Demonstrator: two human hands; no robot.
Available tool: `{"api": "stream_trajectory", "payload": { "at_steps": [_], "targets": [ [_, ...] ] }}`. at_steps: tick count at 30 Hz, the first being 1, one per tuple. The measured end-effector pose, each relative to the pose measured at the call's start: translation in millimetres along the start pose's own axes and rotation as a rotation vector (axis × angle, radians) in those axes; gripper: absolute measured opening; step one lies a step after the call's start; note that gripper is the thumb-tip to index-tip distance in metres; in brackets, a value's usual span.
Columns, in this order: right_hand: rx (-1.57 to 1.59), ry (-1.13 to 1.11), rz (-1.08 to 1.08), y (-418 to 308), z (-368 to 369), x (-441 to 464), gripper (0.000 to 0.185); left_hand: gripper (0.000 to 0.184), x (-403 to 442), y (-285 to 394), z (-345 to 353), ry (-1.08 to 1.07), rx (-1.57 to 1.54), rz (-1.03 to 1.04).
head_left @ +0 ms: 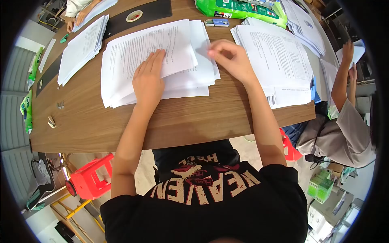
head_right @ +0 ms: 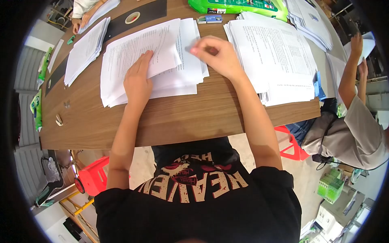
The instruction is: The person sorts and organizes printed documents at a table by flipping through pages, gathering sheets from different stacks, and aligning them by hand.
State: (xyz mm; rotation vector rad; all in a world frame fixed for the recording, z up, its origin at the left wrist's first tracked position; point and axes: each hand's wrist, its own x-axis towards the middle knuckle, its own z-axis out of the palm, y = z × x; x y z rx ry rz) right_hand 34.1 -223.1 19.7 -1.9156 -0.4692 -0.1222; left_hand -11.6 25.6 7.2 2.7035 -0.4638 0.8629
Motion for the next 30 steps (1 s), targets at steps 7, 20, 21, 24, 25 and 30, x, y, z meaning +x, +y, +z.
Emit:
{"api": "stream_trajectory", "payload": {
  "at_steps": [7,20,21,24,25,30],
  "targets": [
    [-0.256,-0.334,-0.243,14,18,2,0.021,0.053,-2,-2,3,-0.02,-0.01,-0.014],
    [-0.129,-0.079,-0.355,-41,39,30,0.021,0.06,8,3,-28,-0.012,-0.221,-0.073],
    [-0.019,-0.036,-0.303,-43,44,28,0.027,0.063,10,4,-31,-0.016,-0.215,-0.083],
    [0.236,0.004,-0.153,-56,63,17,0.028,0.063,8,-1,-26,0.034,-0.162,-0.102],
    [0.389,0.053,-0.115,-58,67,14,0.026,0.063,7,-4,-26,0.031,-0.162,-0.099],
    [0.664,0.36,-0.258,-54,38,13,0.013,0.061,19,-20,-46,0.244,-0.158,-0.107]
  ]
}}
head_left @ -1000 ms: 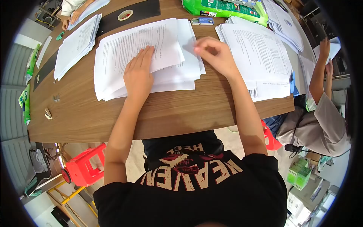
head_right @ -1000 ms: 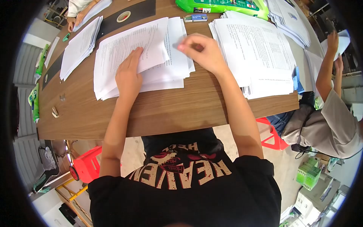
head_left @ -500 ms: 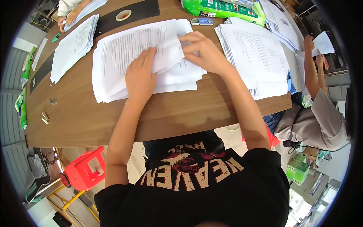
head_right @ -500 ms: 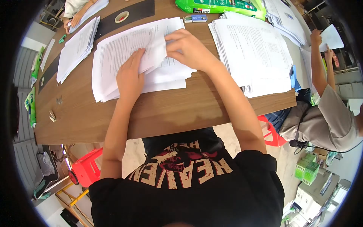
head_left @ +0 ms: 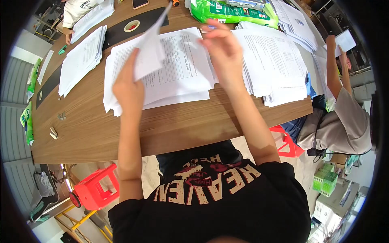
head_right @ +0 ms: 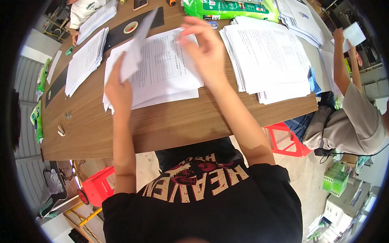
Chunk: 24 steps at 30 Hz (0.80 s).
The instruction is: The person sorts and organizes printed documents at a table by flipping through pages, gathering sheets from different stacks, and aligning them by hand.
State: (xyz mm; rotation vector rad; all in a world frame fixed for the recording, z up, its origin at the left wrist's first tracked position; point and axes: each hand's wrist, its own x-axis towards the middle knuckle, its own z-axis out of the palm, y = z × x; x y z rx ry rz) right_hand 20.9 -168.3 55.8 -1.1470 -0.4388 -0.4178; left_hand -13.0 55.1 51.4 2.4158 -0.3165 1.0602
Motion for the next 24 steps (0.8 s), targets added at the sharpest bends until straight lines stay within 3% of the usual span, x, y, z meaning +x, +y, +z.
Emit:
{"api": "stream_trajectory", "payload": {
  "at_steps": [2,5,6,8,9,11,12,14,15,18,19,21,24],
  "targets": [
    [-0.129,0.14,-0.047,-4,-30,6,0.014,0.051,18,-2,-25,0.157,0.048,0.014],
    [-0.179,0.236,0.183,-12,-63,9,0.02,0.022,49,4,-77,0.26,0.016,-0.172],
    [-0.174,0.229,0.179,-16,-59,13,0.02,0.025,62,17,-88,0.389,-0.138,-0.21],
    [-0.255,0.012,0.107,-32,-48,21,0.046,0.026,82,21,-105,0.419,-0.233,-0.167],
    [-0.247,0.005,0.105,-38,-41,28,0.046,0.029,86,22,-110,0.439,-0.335,-0.126],
    [-0.356,-0.321,-0.078,-50,-24,41,0.074,0.03,86,25,-112,0.307,-0.344,-0.415],
    [-0.335,-0.413,0.064,-60,-18,43,0.087,0.029,86,26,-102,0.215,-0.38,-0.366],
    [-0.275,-0.446,0.219,-62,-4,49,0.082,0.029,81,23,-89,0.14,-0.413,-0.308],
    [-0.209,-0.439,0.343,-66,5,53,0.081,0.028,76,19,-82,0.065,-0.578,-0.401],
    [-0.399,-0.409,0.365,-54,9,62,0.078,0.032,79,13,-74,-0.003,-0.902,-0.559],
    [-0.399,-0.427,0.355,-48,10,64,0.078,0.037,81,9,-73,-0.013,-1.061,-0.633],
    [-0.397,-0.385,0.105,-33,10,65,0.082,0.043,83,-3,-73,-0.031,-1.092,-0.629],
    [-0.266,-0.372,0.105,-18,4,83,0.09,0.042,88,-14,-73,-0.139,-1.13,-0.533]
  ]
}}
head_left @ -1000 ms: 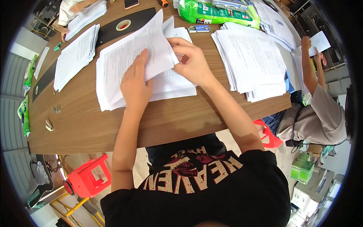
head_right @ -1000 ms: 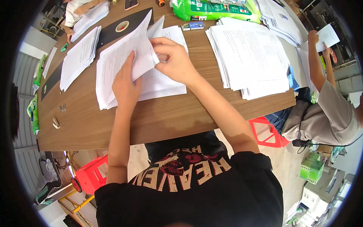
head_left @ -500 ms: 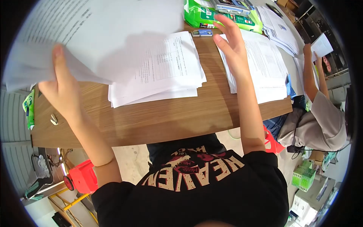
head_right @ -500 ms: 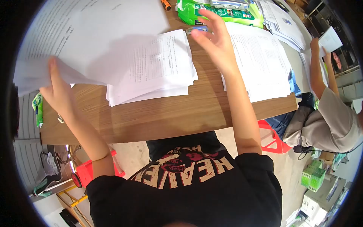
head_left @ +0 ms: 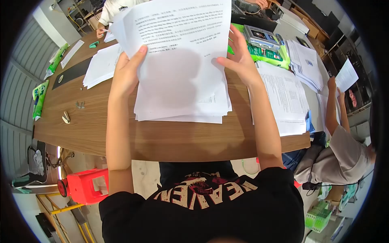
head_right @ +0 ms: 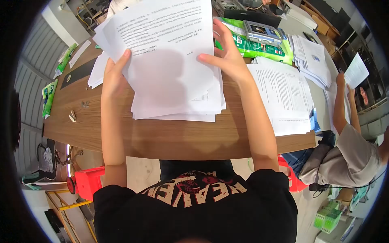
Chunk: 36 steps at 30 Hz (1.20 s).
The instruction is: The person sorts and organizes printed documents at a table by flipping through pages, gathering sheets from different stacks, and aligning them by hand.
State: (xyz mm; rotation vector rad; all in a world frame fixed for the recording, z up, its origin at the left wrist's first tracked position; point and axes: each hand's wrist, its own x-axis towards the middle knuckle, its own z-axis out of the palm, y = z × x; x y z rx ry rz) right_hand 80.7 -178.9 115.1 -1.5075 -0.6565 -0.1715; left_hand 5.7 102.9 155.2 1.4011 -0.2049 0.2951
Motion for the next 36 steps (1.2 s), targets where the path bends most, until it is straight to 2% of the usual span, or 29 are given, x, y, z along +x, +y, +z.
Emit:
{"api": "stream_trajectory", "payload": {
  "at_steps": [2,5,6,9,10,14,17,19,21,23,25,28,30,31,33,34,36],
  "targets": [
    [0.206,-0.109,0.113,-8,-7,5,0.092,0.042,3,1,-3,-0.044,0.022,0.013],
    [0.195,-0.165,0.201,-1,-9,10,0.082,0.039,5,-4,-9,-0.095,0.057,0.021],
    [0.164,-0.154,0.229,5,-9,12,0.063,0.038,8,-6,-10,-0.107,0.068,0.019],
    [0.035,-0.082,0.248,-17,9,6,0.053,0.036,5,-5,0,-0.02,0.07,0.06],
    [-0.027,-0.037,0.177,-24,19,1,0.039,0.036,6,-6,2,-0.016,0.069,0.064],
    [-0.028,-0.023,0.122,-33,37,-8,0.036,0.034,0,-3,8,0.001,0.073,0.046],
    [0.023,0.067,0.089,-30,40,-16,0.034,0.033,-13,-2,6,0.005,0.06,0.009],
    [0.044,0.207,0.082,-17,44,-31,0.032,0.032,-21,-16,-6,-0.026,0.047,-0.005],
    [0.058,0.149,0.123,7,40,-48,0.032,0.032,-26,-59,-24,-0.126,0.146,0.022],
    [0.071,0.08,0.163,15,40,-54,0.032,0.031,-33,-71,-11,-0.061,0.173,0.047],
    [0.089,0.086,0.154,14,45,-54,0.032,0.03,-34,-71,-8,0.004,0.198,0.07],
    [-0.019,0.1,0.171,-5,50,-48,0.032,0.03,-33,-58,-5,-0.118,0.373,-0.034],
    [-0.035,0.129,0.172,4,55,-50,0.032,0.032,-40,-54,5,-0.041,0.313,0.005],
    [-0.048,0.154,0.171,12,58,-53,0.032,0.032,-42,-63,5,-0.058,0.308,0.004],
    [-0.049,0.175,0.183,41,60,-60,0.033,0.034,-45,-94,6,0.071,0.187,-0.028],
    [-0.04,0.174,0.19,50,59,-64,0.033,0.033,-47,-102,12,0.125,0.173,0.062],
    [-0.039,0.149,0.15,34,59,-65,0.034,0.035,-50,-114,9,0.133,0.198,0.051]
  ]
}}
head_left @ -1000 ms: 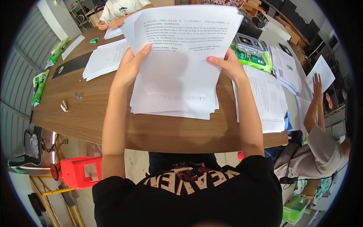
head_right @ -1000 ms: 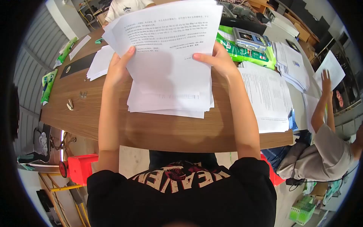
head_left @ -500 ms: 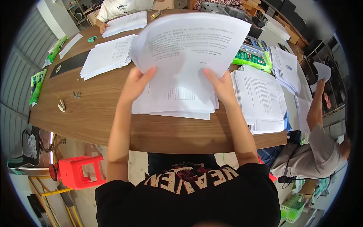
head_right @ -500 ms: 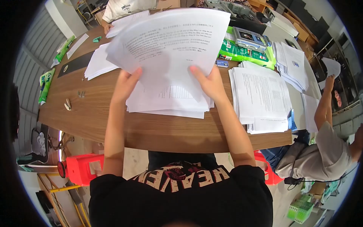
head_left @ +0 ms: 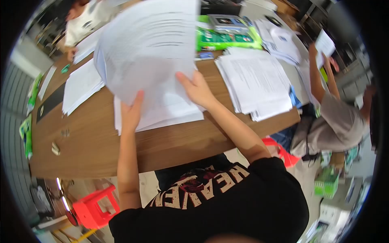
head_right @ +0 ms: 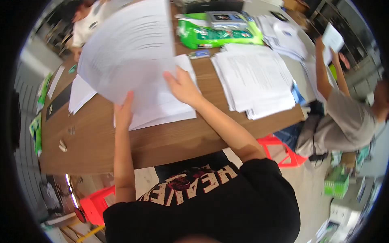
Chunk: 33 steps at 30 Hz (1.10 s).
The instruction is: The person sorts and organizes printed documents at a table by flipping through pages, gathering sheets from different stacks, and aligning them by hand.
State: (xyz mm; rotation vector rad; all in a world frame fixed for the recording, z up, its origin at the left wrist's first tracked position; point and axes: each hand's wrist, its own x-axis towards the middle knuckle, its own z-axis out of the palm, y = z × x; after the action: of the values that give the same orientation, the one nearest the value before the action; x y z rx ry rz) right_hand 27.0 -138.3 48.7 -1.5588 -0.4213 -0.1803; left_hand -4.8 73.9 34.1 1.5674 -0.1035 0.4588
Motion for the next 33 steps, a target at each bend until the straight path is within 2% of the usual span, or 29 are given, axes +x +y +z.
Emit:
{"api": "stream_trajectory", "payload": {
  "at_steps": [2,3,5,6,8,9,10,11,12,14,15,17,18,20,21,23,25,27,31,33],
  "targets": [
    [-0.002,-0.008,-0.034,-21,1,-2,0.032,0.038,-1,26,1,-0.008,0.232,-0.046],
    [-0.014,0.036,-0.03,-27,2,-2,0.032,0.037,-1,30,2,0.017,0.262,0.038],
    [-0.164,0.235,-0.329,-37,-3,-6,0.032,0.036,2,30,-1,0.069,0.296,0.162],
    [-0.183,0.28,-0.326,-41,-13,-13,0.032,0.034,4,26,-5,0.097,0.301,0.192],
    [-0.319,0.308,0.004,-49,-34,-35,0.035,0.033,4,38,-13,0.042,0.356,0.24],
    [-0.329,0.335,0.005,-51,-47,-45,0.035,0.033,0,44,-14,0.017,0.343,0.247],
    [-0.091,0.125,0.213,-52,-61,-56,0.041,0.032,-4,49,-17,0.02,0.507,0.259],
    [0.041,0.016,0.309,-56,-67,-67,0.044,0.031,-8,52,-18,0.028,0.677,0.27],
    [0.159,-0.084,0.416,-59,-72,-78,0.048,0.031,-15,55,-14,0.019,0.677,0.271],
    [0.924,-0.204,0.343,-80,-65,-106,0.061,0.034,-40,63,2,-0.099,0.717,0.45],
    [0.928,-0.199,0.344,-88,-64,-118,0.061,0.034,-47,66,4,-0.104,0.719,0.449],
    [1.241,-0.019,0.43,-98,-68,-139,0.067,0.044,-57,70,6,-0.485,1.027,0.812],
    [1.244,-0.019,0.436,-96,-75,-149,0.067,0.044,-62,68,4,-0.487,1.029,0.806],
    [0.865,-0.095,0.456,-85,-91,-168,0.055,0.056,-72,57,3,-0.709,0.997,0.732],
    [0.866,-0.097,0.465,-79,-94,-173,0.055,0.056,-76,53,4,-0.709,0.997,0.722],
    [0.579,-0.028,0.699,-65,-95,-186,0.045,0.065,-83,48,6,-0.876,1.026,0.646],
    [0.649,0.051,0.755,-48,-93,-200,0.039,0.07,-89,47,9,-0.951,1.039,0.572],
    [0.545,0.104,0.809,-34,-92,-215,0.031,0.07,-92,45,10,-1.073,1.073,0.472],
    [0.35,0.11,0.755,-44,-106,-216,0.024,0.068,-86,63,5,-1.033,1.075,0.4],
    [0.179,0.155,0.638,-59,-124,-211,0.018,0.066,-80,71,-2,-0.838,0.989,0.469]
  ]
}}
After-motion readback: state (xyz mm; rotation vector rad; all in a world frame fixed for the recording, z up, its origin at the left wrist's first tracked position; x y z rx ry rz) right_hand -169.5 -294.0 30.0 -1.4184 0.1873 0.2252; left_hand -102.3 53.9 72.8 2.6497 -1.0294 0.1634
